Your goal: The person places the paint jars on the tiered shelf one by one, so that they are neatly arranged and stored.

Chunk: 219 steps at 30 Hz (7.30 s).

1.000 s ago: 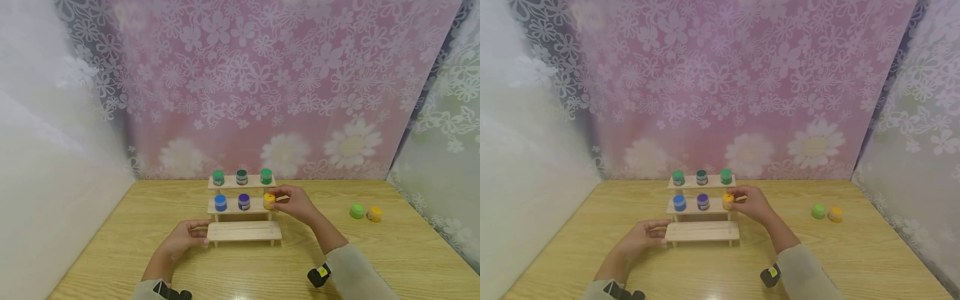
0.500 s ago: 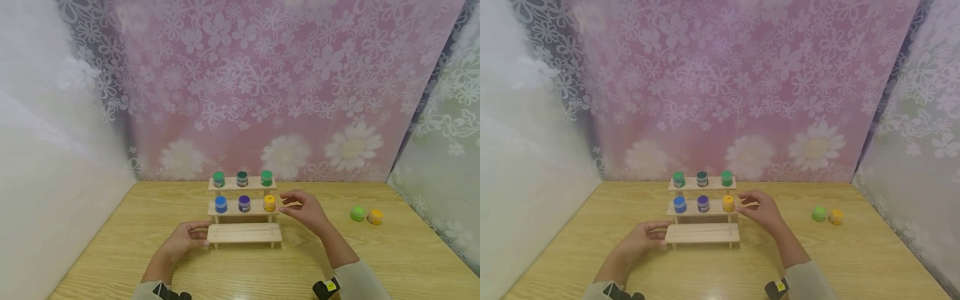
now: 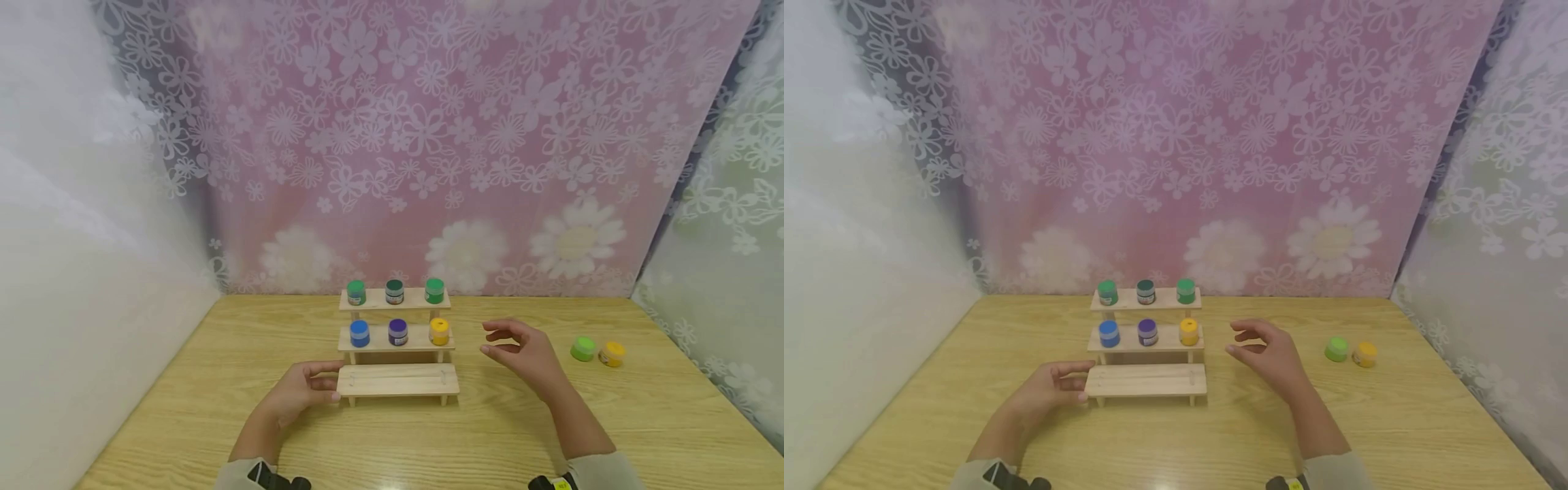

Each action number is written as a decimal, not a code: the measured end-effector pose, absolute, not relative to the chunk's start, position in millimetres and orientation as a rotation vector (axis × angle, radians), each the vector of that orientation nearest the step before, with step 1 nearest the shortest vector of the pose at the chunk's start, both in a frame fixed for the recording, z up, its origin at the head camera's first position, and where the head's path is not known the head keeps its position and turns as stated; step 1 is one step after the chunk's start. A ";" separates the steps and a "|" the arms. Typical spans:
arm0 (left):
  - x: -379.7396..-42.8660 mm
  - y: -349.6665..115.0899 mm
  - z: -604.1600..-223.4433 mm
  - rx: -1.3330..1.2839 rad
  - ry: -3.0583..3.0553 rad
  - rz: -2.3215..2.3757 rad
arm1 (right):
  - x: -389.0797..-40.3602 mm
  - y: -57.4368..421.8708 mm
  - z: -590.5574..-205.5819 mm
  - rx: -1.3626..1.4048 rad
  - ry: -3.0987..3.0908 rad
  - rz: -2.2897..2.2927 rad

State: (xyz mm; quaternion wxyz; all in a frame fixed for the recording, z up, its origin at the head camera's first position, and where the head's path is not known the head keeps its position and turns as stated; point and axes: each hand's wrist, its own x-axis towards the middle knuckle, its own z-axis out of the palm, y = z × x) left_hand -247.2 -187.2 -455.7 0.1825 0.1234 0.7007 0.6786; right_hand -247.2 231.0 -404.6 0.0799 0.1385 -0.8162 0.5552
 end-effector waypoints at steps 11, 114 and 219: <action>-245.4 -186.8 -456.8 0.332 1.966 1.921 | -239.6 262.2 -407.8 0.429 -2.418 1.577; -244.0 -186.0 -456.6 0.356 1.964 1.926 | -244.2 421.5 -454.7 -0.356 -2.589 1.247; -247.1 -187.9 -456.0 0.369 1.972 1.916 | -230.6 281.5 -396.2 0.745 -2.410 1.566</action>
